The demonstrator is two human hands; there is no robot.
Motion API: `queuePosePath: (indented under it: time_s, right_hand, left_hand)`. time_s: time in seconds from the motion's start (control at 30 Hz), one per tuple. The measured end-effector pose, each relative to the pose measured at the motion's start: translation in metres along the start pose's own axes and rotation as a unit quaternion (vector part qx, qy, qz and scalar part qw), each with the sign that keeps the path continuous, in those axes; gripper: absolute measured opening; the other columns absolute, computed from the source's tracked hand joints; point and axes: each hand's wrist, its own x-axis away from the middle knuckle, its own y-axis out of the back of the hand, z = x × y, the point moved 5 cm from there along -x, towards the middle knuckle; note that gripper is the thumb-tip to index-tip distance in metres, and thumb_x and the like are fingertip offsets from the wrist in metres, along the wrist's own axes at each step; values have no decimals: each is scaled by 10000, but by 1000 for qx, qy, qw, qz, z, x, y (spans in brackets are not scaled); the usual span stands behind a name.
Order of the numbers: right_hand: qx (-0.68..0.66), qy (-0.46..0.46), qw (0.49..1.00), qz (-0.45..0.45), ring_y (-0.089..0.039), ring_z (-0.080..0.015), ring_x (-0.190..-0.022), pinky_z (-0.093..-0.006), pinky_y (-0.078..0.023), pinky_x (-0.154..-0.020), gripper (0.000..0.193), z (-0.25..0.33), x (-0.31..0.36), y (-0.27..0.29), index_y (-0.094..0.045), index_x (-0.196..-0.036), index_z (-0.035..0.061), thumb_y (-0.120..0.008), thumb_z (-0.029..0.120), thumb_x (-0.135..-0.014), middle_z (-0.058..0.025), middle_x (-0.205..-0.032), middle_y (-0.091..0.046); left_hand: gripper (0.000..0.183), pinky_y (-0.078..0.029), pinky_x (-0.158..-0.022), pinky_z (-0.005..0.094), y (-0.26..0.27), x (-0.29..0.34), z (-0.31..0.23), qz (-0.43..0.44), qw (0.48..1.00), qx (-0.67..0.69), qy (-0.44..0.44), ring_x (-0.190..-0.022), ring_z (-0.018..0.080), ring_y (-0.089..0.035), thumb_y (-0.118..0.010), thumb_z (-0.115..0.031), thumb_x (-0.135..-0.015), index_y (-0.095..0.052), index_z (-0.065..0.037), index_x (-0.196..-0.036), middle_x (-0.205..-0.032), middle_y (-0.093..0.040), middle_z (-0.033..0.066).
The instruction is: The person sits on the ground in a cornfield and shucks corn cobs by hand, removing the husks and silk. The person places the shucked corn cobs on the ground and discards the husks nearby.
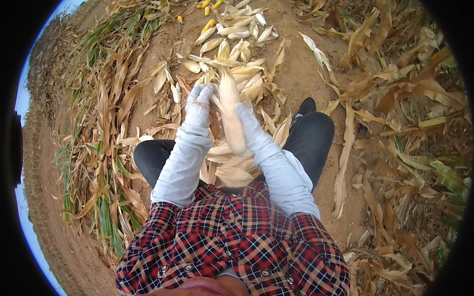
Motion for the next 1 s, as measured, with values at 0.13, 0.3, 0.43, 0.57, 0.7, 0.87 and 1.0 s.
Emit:
queuePosePath:
  time_s: [0.13, 0.3, 0.43, 0.57, 0.7, 0.87, 1.0]
  right_hand:
    - [-100, -59, 993, 18, -703, -232, -1085, -348, -597, -947, 768, -9, -12, 18, -561, -1489, 70, -539, 678, -1021, -117, -1254, -709]
    - [-163, -35, 986, 13, -695, -268, -1076, -434, -600, -956, 810, -8, -23, 15, -540, -1490, 87, -557, 721, -985, -125, -1220, -693]
    - [-213, -13, 977, -8, -683, -320, -1094, -515, -588, -972, 808, 7, -15, 4, -532, -1466, 77, -617, 699, -958, -142, -1236, -671]
    - [-255, 32, 963, -83, -706, -355, -967, -617, -587, -928, 679, 19, -18, 37, -604, -1262, 74, -656, 670, -942, -147, -1046, -700]
    - [-284, 33, 950, -125, -698, -353, -869, -570, -622, -865, 765, 14, -28, 42, -576, -1253, 10, -706, 680, -907, -162, -1015, -673]
    - [-125, 24, 989, -80, -711, -303, -826, -504, -660, -781, 504, 5, -19, 23, -556, -1286, 49, -668, 464, -1024, -153, -990, -674]
    - [-69, 46, 994, -77, -718, -317, -862, -506, -654, -783, 568, -4, -23, 31, -545, -1363, 43, -653, 489, -1029, -150, -1054, -679]
  left_hand:
    - [175, -519, -812, 293, -3, 13, 2, -13, 984, 179, 20, -858, 139, -637, -627, -183, -1055, -710, -41, -1115, -972, -710, 31]
    - [124, -551, -744, 304, -9, 23, -28, 49, 941, 328, 63, -793, 170, -648, -593, -170, -1070, -649, -63, -1099, -937, -683, 45]
    - [113, -435, -519, 272, 10, 49, -32, 132, 917, 341, 157, -605, 114, -485, -611, -234, -1073, -601, -127, -1037, -760, -529, -7]
    - [170, -316, -459, 236, 31, 97, 0, 199, 931, 188, 241, -546, 71, -415, -634, -293, -1066, -599, -127, -1066, -718, -500, -34]
    - [213, -259, -461, 217, 74, 139, 38, 175, 937, 115, 279, -533, 56, -360, -587, -320, -1082, -597, -114, -1029, -695, -454, -53]
    - [294, -527, -688, 337, 78, 120, 67, 244, 926, -273, 96, -761, 208, -642, -724, -293, -988, -640, -59, -1145, -868, -642, 69]
    - [465, -552, -935, 407, 51, 96, 39, 117, 905, -393, -109, -1046, 309, -691, -816, -323, -905, -645, -53, -1242, -1159, -676, 151]
